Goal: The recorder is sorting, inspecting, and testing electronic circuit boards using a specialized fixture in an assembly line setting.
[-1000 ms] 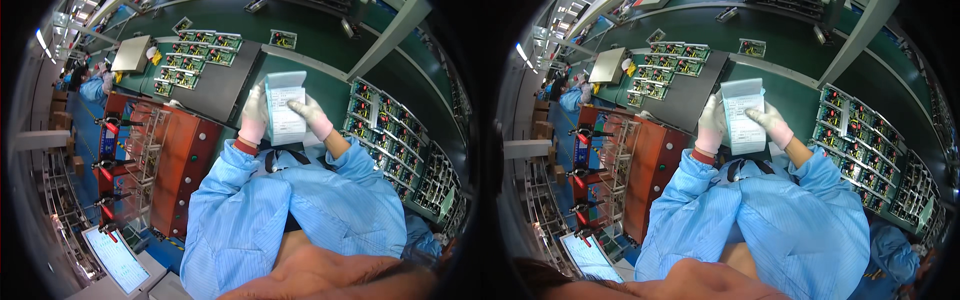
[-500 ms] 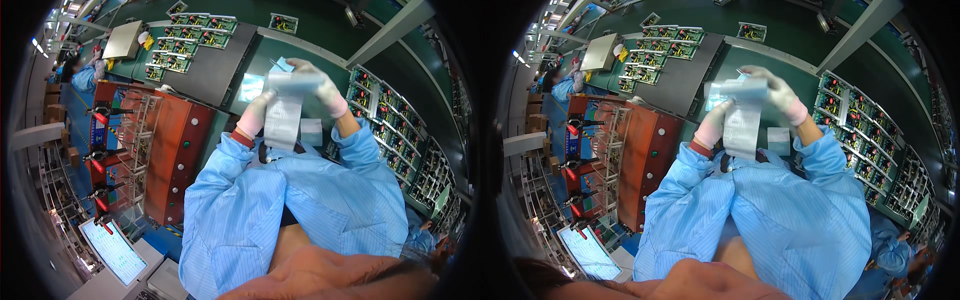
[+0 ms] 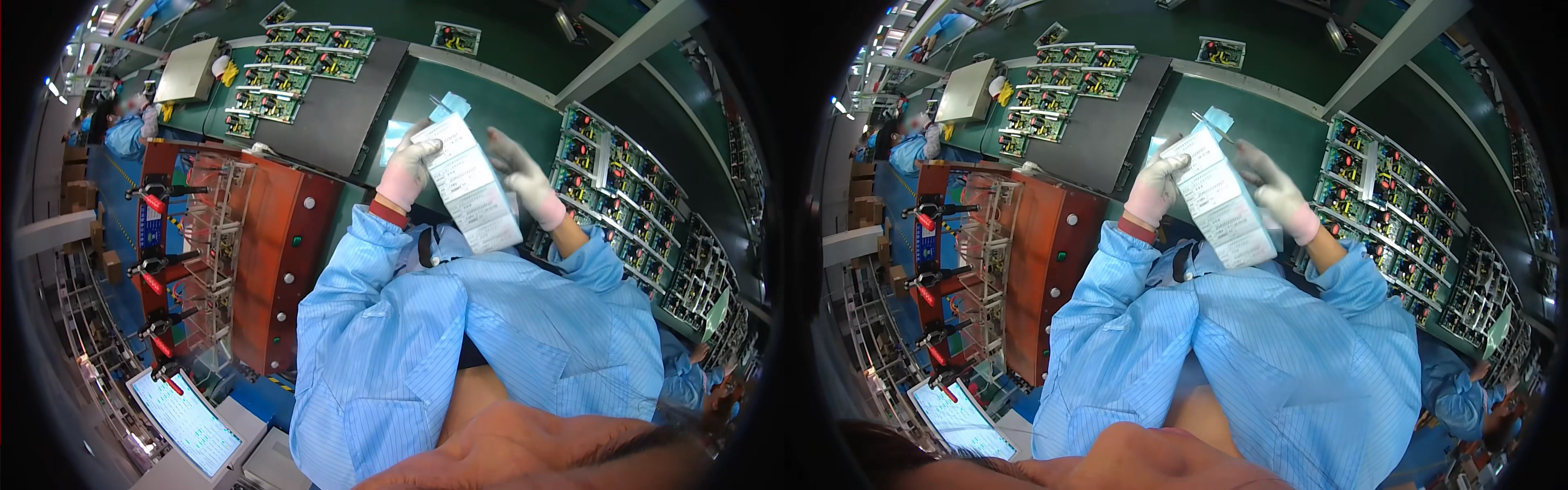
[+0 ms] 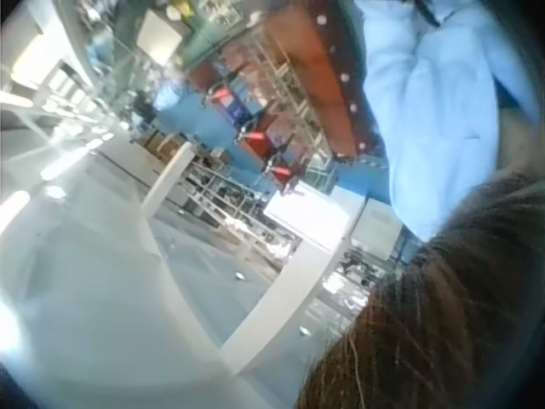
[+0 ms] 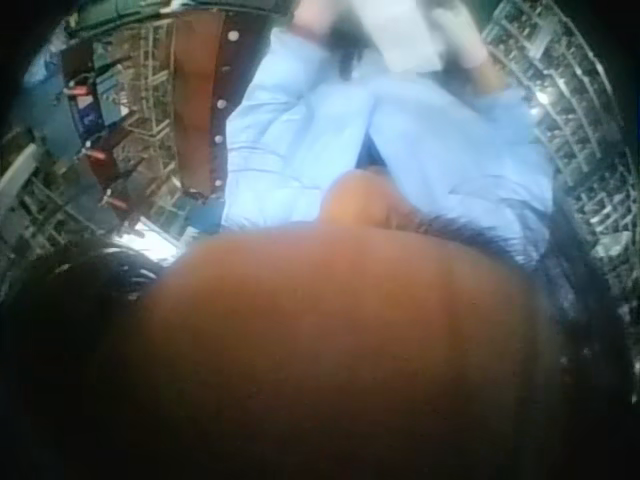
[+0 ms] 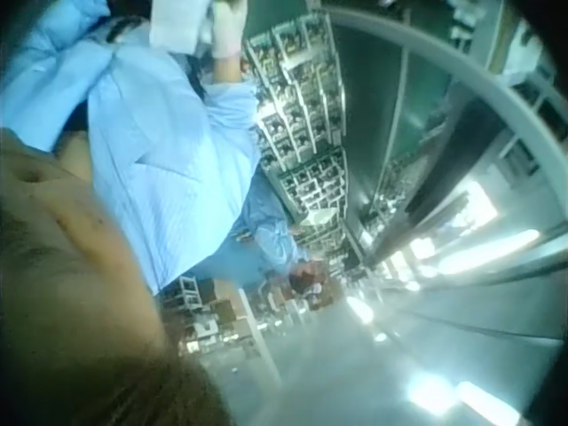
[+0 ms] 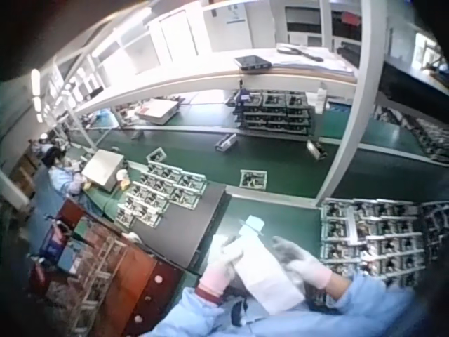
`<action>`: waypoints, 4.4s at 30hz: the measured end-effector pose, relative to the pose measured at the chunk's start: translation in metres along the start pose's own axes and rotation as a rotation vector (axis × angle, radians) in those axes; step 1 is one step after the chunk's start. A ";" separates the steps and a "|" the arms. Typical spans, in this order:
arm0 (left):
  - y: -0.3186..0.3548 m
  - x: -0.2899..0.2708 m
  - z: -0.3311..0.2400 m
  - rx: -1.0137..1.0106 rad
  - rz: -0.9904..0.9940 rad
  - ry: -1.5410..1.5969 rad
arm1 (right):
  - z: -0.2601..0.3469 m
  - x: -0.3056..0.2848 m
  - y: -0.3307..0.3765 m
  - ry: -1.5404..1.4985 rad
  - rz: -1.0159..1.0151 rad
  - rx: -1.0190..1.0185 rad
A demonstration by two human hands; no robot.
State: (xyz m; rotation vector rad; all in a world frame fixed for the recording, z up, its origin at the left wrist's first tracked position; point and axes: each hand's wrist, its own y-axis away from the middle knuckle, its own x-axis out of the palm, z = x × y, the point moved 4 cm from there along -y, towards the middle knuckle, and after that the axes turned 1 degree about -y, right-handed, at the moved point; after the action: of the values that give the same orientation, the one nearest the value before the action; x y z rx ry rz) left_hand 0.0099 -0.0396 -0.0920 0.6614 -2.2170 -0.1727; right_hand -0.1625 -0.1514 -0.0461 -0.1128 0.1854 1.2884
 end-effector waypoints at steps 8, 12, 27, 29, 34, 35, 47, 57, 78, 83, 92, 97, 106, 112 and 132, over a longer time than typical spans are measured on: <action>0.001 0.010 -0.002 0.230 0.084 -0.165 | -0.043 0.016 -0.008 -0.237 -0.205 0.518; 0.017 -0.013 -0.019 0.208 -0.036 0.019 | -0.073 -0.005 -0.011 -0.502 -0.386 0.343; 0.118 -0.127 -0.010 -0.035 -0.062 -0.126 | -0.181 0.074 0.062 0.658 -0.707 1.229; 0.125 -0.125 -0.009 -0.040 -0.057 -0.133 | -0.173 0.071 0.045 0.621 -0.788 1.208; 0.131 -0.127 -0.017 -0.065 -0.070 -0.188 | -0.152 0.042 0.005 0.298 -1.147 0.920; 0.129 -0.130 -0.017 -0.054 -0.089 -0.190 | -0.150 0.030 -0.001 0.298 -1.143 0.911; 0.114 -0.119 -0.031 -0.006 -0.328 -0.282 | -0.125 -0.119 -0.245 0.941 -0.666 0.352; 0.102 -0.101 -0.022 -0.112 -0.499 -0.403 | -0.156 -0.160 -0.296 1.270 -0.317 0.255; 0.097 -0.112 -0.024 -0.053 -0.494 -0.630 | -0.030 0.087 -0.302 0.708 0.207 -0.231; 0.092 -0.099 -0.030 -0.076 -0.484 -0.710 | -0.030 0.156 -0.323 0.663 0.166 -0.173; 0.079 -0.114 -0.021 -0.029 -0.715 -0.888 | -0.050 0.078 -0.348 0.164 -0.420 -0.157; 0.028 -0.104 0.003 -0.169 -0.623 -1.008 | -0.156 -0.104 -0.438 -0.210 -0.911 0.218; -0.058 -0.111 0.034 0.248 -0.338 -1.614 | -0.209 -0.223 -0.514 -0.204 -0.864 0.191; -0.066 -0.107 0.038 0.360 -0.349 -1.711 | -0.195 -0.232 -0.502 -0.342 -0.466 -0.205; -0.060 -0.112 0.046 0.394 -0.365 -1.757 | -0.054 -0.102 -0.413 0.218 0.336 -0.049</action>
State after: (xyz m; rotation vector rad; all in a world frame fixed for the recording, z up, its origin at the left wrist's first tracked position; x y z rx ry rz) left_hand 0.0612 -0.0378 -0.2170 1.4758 -3.7993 -0.7253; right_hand 0.2036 -0.3718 -0.0866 -0.2732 0.3713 1.6162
